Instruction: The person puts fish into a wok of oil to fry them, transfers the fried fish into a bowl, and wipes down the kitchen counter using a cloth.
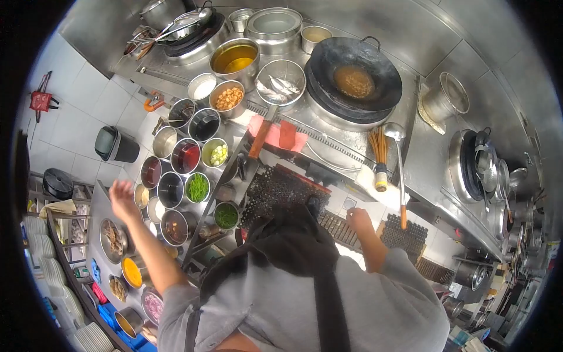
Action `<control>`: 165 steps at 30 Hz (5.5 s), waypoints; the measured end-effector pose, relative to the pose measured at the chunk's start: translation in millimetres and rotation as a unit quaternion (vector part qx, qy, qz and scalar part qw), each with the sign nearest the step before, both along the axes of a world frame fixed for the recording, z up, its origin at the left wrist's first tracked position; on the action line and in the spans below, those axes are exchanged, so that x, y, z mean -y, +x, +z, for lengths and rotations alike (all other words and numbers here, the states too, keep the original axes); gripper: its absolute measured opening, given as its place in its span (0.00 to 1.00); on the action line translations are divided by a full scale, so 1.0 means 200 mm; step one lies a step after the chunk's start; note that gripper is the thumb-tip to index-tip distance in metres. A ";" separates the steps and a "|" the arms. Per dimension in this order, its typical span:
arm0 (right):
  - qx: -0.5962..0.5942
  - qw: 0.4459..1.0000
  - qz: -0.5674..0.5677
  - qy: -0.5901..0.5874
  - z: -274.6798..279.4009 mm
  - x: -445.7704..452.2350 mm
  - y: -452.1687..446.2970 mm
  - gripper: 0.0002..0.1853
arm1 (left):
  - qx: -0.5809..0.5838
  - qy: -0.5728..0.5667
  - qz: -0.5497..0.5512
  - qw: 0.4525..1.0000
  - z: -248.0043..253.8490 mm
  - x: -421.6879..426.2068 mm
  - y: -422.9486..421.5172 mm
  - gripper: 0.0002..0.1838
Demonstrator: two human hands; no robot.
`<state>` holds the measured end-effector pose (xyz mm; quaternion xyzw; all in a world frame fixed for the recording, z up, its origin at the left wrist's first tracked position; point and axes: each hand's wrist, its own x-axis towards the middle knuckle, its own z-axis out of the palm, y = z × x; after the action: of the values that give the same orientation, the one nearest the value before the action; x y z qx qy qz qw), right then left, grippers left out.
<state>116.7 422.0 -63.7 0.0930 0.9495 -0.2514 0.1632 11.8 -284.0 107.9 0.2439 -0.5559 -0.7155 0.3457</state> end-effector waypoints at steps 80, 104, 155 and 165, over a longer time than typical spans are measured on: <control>0.040 0.803 -0.567 -0.179 -0.11 0.12 0.40 0.12 | 0.186 -0.666 -0.516 0.506 -0.07 -2.69 -2.46 0.20; 0.046 0.847 -0.497 -0.184 0.02 0.37 0.50 0.08 | -0.011 -0.496 -0.279 0.822 0.09 -2.12 -2.12 0.10; 0.089 0.869 -0.483 -0.064 0.47 0.50 0.28 0.12 | 0.274 0.350 -0.091 0.891 -1.25 -2.13 -2.26 0.07; 0.070 0.860 -0.491 -0.120 0.16 0.39 0.34 0.09 | 0.253 0.100 -0.294 0.916 -0.78 -2.02 -2.17 0.09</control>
<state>184.9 343.5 -32.4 0.5445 0.7292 -0.4035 0.0945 -423.0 120.3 -48.3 0.2755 -0.5970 -0.7512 -0.0588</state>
